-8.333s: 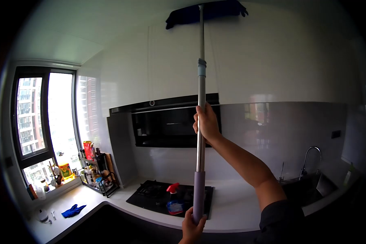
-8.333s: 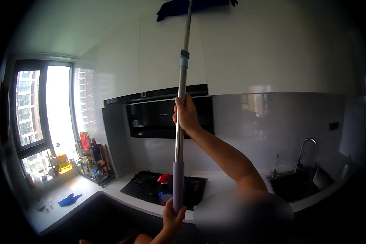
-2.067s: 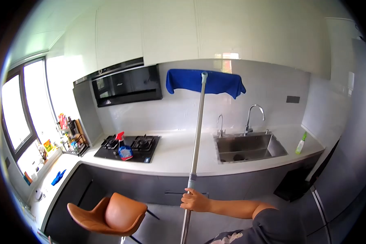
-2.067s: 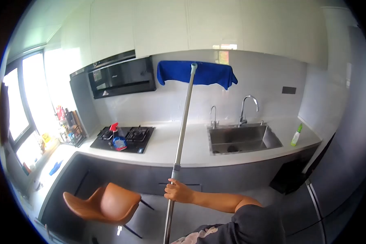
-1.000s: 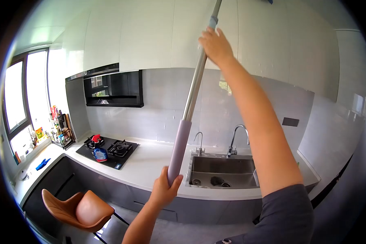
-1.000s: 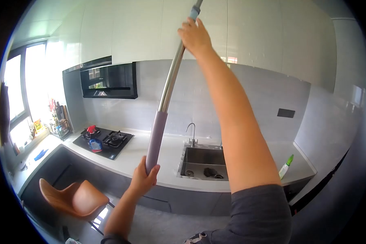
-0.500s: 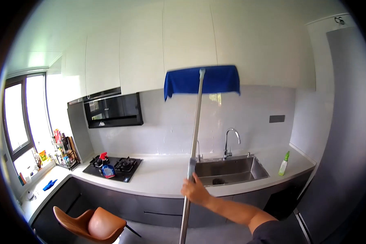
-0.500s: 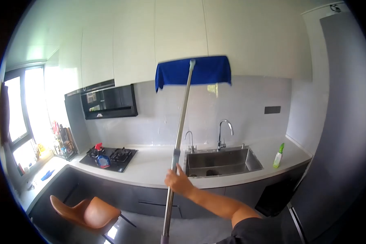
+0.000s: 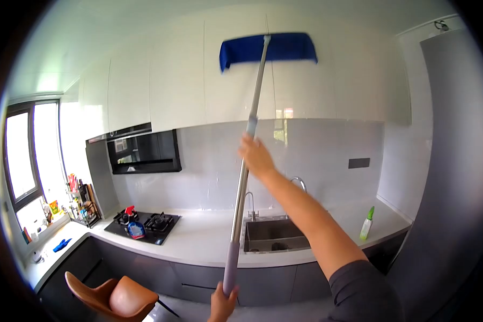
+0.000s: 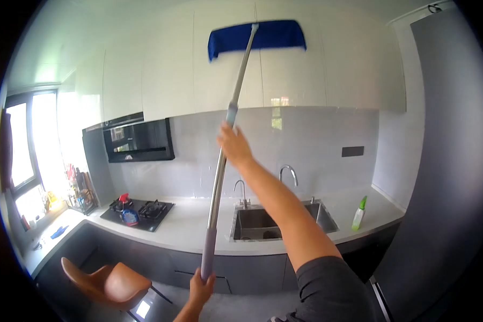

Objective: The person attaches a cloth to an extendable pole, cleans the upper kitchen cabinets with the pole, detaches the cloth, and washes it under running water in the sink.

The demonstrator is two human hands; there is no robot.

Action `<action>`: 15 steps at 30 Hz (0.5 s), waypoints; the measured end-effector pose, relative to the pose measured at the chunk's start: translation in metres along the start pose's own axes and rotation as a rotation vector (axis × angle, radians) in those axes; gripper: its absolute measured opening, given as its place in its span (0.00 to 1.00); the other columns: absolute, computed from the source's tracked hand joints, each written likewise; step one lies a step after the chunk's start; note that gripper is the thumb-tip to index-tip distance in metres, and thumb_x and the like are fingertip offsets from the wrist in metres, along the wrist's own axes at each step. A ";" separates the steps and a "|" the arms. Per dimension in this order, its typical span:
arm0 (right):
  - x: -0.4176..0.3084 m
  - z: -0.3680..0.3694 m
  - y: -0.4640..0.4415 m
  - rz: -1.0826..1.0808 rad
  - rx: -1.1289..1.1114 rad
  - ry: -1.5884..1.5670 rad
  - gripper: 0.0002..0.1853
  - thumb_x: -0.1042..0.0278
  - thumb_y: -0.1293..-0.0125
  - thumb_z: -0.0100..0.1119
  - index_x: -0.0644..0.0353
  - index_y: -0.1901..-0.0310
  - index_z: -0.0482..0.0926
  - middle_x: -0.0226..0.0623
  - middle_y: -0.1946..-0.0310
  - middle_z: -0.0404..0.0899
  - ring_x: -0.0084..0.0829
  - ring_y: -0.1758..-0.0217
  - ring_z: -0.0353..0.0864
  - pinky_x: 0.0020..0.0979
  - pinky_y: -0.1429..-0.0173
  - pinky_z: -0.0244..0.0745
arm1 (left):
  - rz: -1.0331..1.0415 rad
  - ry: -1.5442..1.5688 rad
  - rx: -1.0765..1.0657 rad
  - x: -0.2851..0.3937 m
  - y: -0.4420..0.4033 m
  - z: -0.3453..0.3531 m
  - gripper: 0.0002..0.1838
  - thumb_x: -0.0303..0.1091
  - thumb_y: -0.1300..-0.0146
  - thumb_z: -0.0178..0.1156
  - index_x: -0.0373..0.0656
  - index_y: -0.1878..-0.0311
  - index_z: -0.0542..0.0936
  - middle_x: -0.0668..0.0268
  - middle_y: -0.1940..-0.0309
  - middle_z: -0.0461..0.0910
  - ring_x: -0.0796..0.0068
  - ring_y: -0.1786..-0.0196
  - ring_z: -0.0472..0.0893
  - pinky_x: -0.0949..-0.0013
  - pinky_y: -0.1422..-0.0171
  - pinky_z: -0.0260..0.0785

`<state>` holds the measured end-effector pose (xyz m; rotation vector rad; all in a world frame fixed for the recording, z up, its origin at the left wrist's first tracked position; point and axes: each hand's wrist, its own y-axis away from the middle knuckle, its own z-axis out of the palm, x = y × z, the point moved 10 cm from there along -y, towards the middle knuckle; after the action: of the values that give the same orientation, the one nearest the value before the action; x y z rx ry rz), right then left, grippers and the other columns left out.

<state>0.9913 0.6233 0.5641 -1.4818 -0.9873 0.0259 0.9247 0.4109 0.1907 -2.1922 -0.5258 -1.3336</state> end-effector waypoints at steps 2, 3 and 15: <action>0.020 -0.005 -0.013 0.051 0.029 0.014 0.06 0.74 0.45 0.50 0.56 0.66 0.77 0.38 0.50 0.73 0.37 0.33 0.61 0.46 0.33 0.57 | -0.030 0.012 -0.005 0.025 -0.011 0.002 0.19 0.45 0.43 0.62 0.38 0.67 0.70 0.55 0.78 0.77 0.58 0.76 0.78 0.62 0.70 0.68; 0.013 -0.009 -0.007 0.051 0.016 -0.008 0.06 0.74 0.45 0.50 0.56 0.66 0.77 0.38 0.50 0.73 0.37 0.33 0.61 0.46 0.33 0.57 | -0.045 0.030 -0.004 0.024 -0.007 0.003 0.19 0.45 0.44 0.63 0.37 0.68 0.71 0.55 0.78 0.77 0.58 0.76 0.78 0.62 0.70 0.68; -0.255 -0.056 0.194 -0.052 -0.155 -0.483 0.04 0.68 0.47 0.52 0.51 0.77 0.74 0.30 0.71 0.72 0.33 0.44 0.70 0.58 0.33 0.54 | -0.312 -0.274 0.005 -0.197 0.260 -0.056 0.14 0.41 0.43 0.63 0.40 0.62 0.75 0.61 0.73 0.80 0.68 0.73 0.75 0.64 0.71 0.66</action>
<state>0.9671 0.4639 0.2814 -1.6279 -1.4419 0.2870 0.9461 0.1593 -0.0229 -2.3741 -1.0084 -1.1784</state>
